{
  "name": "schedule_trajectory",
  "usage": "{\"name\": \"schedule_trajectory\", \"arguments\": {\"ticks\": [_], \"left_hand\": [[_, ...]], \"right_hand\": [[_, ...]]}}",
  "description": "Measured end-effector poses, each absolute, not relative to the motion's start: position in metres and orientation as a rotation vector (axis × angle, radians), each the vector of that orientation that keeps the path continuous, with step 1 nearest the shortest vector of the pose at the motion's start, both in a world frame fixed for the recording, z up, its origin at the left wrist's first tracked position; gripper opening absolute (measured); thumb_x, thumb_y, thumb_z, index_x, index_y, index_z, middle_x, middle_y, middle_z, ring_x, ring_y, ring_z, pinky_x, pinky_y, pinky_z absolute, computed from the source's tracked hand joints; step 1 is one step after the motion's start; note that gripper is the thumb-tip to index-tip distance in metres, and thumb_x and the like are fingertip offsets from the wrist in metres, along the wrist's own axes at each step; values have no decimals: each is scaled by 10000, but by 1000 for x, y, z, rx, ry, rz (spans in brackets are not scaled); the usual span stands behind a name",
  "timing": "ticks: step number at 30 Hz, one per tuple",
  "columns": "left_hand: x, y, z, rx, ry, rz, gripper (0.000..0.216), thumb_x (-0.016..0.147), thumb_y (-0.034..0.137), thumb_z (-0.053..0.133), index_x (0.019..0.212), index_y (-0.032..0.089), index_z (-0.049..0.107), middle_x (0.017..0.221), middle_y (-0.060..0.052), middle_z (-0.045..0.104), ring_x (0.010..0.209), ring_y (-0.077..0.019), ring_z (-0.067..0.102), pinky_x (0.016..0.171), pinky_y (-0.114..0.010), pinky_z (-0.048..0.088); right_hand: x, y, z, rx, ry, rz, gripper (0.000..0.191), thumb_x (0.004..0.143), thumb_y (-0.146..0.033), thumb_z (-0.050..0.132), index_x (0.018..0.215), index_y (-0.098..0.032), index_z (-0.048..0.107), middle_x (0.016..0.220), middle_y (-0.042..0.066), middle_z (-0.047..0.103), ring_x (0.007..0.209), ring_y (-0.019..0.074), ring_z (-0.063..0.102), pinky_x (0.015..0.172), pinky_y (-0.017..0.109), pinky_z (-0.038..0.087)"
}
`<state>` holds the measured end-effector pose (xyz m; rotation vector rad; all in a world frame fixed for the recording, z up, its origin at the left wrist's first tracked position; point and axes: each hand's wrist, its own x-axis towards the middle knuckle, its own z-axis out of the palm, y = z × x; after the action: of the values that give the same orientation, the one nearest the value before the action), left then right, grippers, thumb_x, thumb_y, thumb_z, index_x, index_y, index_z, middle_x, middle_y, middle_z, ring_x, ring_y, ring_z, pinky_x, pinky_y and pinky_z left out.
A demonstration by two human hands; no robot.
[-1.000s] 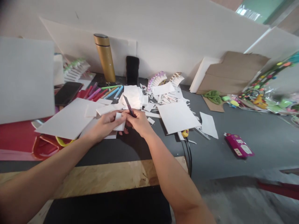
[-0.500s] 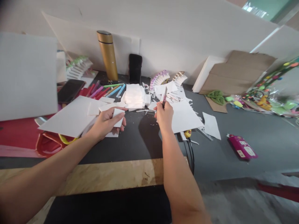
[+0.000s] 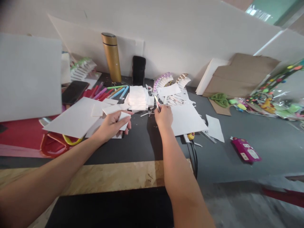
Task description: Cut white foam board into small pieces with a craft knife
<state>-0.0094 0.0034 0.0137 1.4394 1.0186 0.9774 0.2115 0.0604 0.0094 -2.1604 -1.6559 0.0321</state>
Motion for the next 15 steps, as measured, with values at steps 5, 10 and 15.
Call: {"name": "schedule_trajectory", "arguments": {"ticks": [5,10,15], "left_hand": [[-9,9,13,1185,917,1073,298,942,358,613,1129,126,606,724,-30,682,535,-134,652,428,-199,424],[-7,12,15,868,802,1052,294,941,192,565,1227,131,593,922,-94,743,770,-198,744,593,-268,580],[-8,17,9,742,699,1083,115,918,134,576,1017,151,632,1017,-81,753,975,-218,729,943,-456,603]], "right_hand": [[228,57,21,-1854,-1313,151,161,876,-245,573,724,-196,592,741,91,647,726,235,609,673,342,475],[201,44,25,-1251,-1004,1204,323,766,-420,733,646,-216,514,532,-34,495,378,59,260,361,232,178],[164,30,14,-1128,-991,1371,366,645,-414,860,644,-200,563,457,-86,380,367,46,310,332,188,122]]}}
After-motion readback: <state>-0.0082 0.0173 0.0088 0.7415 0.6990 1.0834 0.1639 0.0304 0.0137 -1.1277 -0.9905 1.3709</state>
